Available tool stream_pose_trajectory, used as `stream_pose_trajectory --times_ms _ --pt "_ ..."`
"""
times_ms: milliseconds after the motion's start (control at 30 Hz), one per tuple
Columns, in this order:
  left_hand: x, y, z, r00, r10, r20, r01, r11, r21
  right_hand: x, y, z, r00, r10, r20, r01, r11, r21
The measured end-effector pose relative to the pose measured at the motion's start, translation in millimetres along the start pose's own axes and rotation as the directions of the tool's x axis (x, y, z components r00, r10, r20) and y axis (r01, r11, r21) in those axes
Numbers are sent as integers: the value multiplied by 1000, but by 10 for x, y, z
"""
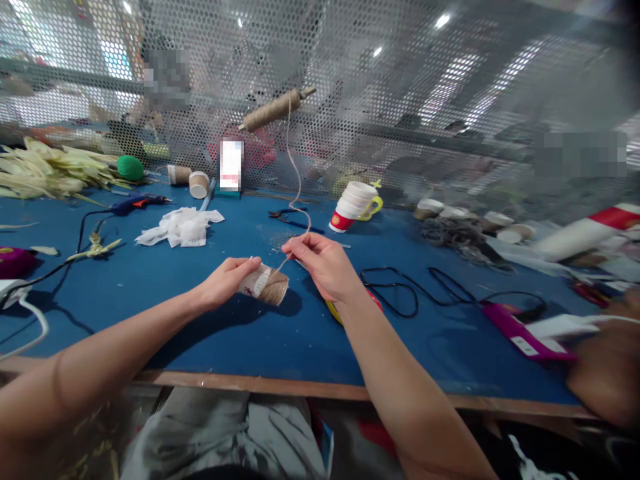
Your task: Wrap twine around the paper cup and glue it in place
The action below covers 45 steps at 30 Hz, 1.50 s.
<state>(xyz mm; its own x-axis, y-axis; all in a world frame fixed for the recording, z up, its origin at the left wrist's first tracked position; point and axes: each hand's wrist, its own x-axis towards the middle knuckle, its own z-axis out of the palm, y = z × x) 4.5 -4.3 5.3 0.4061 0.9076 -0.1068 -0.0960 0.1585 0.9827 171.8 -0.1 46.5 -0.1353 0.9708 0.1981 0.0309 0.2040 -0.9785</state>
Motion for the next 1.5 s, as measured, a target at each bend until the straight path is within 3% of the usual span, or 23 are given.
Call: stream_pose_trajectory --times_ms 433,1500 --pt "-91 65 55 999 43 25 -48 974 223 24 44 17 996 -78 -36 70 981 -181" --pt "-165 7 43 986 119 117 -131 986 102 8 105 76 998 50 44 -36 960 -277"
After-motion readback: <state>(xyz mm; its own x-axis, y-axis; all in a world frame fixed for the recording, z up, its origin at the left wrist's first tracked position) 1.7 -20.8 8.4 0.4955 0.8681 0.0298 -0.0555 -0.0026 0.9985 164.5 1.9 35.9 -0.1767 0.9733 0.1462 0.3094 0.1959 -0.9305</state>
